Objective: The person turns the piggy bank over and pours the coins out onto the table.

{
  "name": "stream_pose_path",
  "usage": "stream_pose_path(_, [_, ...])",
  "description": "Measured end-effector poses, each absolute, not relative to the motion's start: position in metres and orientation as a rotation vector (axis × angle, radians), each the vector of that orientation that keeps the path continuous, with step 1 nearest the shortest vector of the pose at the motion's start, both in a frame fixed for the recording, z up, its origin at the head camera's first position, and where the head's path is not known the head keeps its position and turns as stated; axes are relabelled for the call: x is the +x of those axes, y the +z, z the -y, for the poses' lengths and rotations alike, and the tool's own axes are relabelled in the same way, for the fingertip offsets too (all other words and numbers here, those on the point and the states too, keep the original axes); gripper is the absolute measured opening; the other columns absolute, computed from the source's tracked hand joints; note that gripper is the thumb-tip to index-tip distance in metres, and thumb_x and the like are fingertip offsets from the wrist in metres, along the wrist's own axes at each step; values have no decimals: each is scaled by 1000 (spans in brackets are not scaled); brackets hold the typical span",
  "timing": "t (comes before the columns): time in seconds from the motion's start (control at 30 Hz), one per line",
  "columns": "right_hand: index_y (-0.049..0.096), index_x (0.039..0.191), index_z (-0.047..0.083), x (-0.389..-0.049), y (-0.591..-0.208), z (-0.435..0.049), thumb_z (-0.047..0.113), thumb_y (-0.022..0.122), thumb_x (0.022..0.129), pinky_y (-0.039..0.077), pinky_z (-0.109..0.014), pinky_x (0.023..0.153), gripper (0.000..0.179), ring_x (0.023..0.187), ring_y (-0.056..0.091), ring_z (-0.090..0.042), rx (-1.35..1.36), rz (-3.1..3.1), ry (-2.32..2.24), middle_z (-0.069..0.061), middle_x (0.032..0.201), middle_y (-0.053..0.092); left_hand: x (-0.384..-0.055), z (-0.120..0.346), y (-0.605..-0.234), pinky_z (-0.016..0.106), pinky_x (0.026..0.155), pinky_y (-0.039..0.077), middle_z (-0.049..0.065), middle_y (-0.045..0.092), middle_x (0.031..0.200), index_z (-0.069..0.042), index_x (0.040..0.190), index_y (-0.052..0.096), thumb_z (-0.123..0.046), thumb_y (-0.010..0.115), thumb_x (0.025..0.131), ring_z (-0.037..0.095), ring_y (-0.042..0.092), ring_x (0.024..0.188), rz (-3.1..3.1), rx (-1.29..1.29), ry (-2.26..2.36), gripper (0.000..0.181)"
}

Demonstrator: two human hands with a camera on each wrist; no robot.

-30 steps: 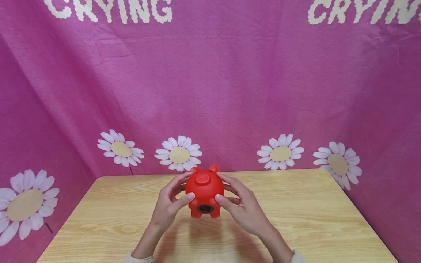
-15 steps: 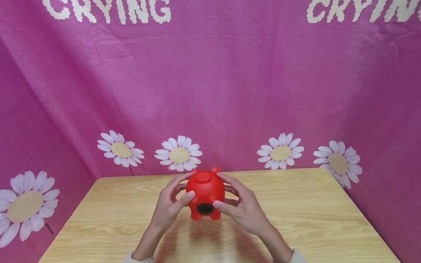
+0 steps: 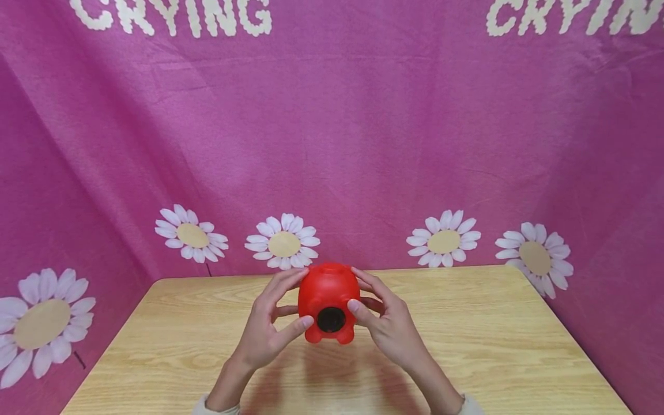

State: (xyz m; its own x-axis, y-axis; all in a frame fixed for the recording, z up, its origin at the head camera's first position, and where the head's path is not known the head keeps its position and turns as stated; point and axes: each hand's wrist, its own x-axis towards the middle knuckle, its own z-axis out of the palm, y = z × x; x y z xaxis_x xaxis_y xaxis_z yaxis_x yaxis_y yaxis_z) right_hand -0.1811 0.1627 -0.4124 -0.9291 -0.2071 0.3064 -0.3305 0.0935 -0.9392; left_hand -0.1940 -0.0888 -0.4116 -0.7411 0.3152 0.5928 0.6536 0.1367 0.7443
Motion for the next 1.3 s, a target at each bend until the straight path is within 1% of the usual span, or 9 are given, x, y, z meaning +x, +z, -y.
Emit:
stream_pose_path(0.17, [52,157,11,-179,-410,-160,14,64,108,69,-36,82,50,108,77,-7,524,2253,1985,-25,148,56,-194,90,-411,36,79,69,9,59,150,-24,157,54,-15,82,93,41,68,128,2163,-919,-1830,71])
stream_pose_path(0.33, [52,158,13,-179,-410,-161,13,66,107,69,-37,83,53,115,74,-4,557,2263,1969,-23,152,54,-195,90,-411,39,83,68,12,58,152,-19,158,53,-9,81,93,42,68,129,2157,-875,-1978,72])
stream_pose_path(0.4, [52,159,15,-179,-410,-161,13,68,106,69,-36,84,55,120,74,-10,563,2282,1953,-22,155,54,-195,90,-411,40,83,69,12,57,152,-18,158,52,-8,80,94,43,67,129,2159,-847,-2015,71])
stream_pose_path(0.57, [53,158,18,-179,-409,-163,14,73,103,69,-36,85,59,128,70,-42,583,2328,1906,-20,157,56,-196,91,-411,41,80,69,11,56,154,-19,159,52,-7,77,96,45,64,131,2188,-796,-2064,69])
stream_pose_path(0.67, [53,158,19,-180,-408,-164,14,73,102,68,-35,86,59,129,67,-49,611,2337,1900,-20,156,56,-196,92,-411,41,81,69,11,56,156,-19,159,52,-5,76,96,44,64,132,2204,-777,-2086,69])
stream_pose_path(0.87, [52,158,20,-182,-409,-166,13,73,103,67,-32,87,60,128,67,-47,648,2343,1900,-20,156,55,-197,93,-409,41,80,69,14,57,156,-17,159,53,-8,76,96,40,66,127,2204,-739,-2101,67])
stream_pose_path(1.1, [48,161,15,-182,-410,-164,10,70,104,68,-35,86,60,130,63,-51,665,2317,1971,-25,156,51,-196,92,-408,32,83,68,14,63,150,-14,154,57,-16,77,96,37,68,120,2229,-702,-1968,61])
stream_pose_path(1.2, [48,161,16,-181,-410,-163,11,70,104,68,-34,86,61,129,65,-45,645,2323,1976,-25,156,52,-195,91,-408,32,82,68,12,64,150,-18,154,58,-19,78,96,37,69,120,2251,-675,-1944,62])
stream_pose_path(1.3, [48,161,15,-181,-410,-163,11,70,104,68,-35,85,60,124,71,-32,618,2313,1998,-24,153,54,-194,90,-409,35,80,69,10,62,152,-19,156,56,-19,78,97,39,69,123,2266,-673,-1939,64])
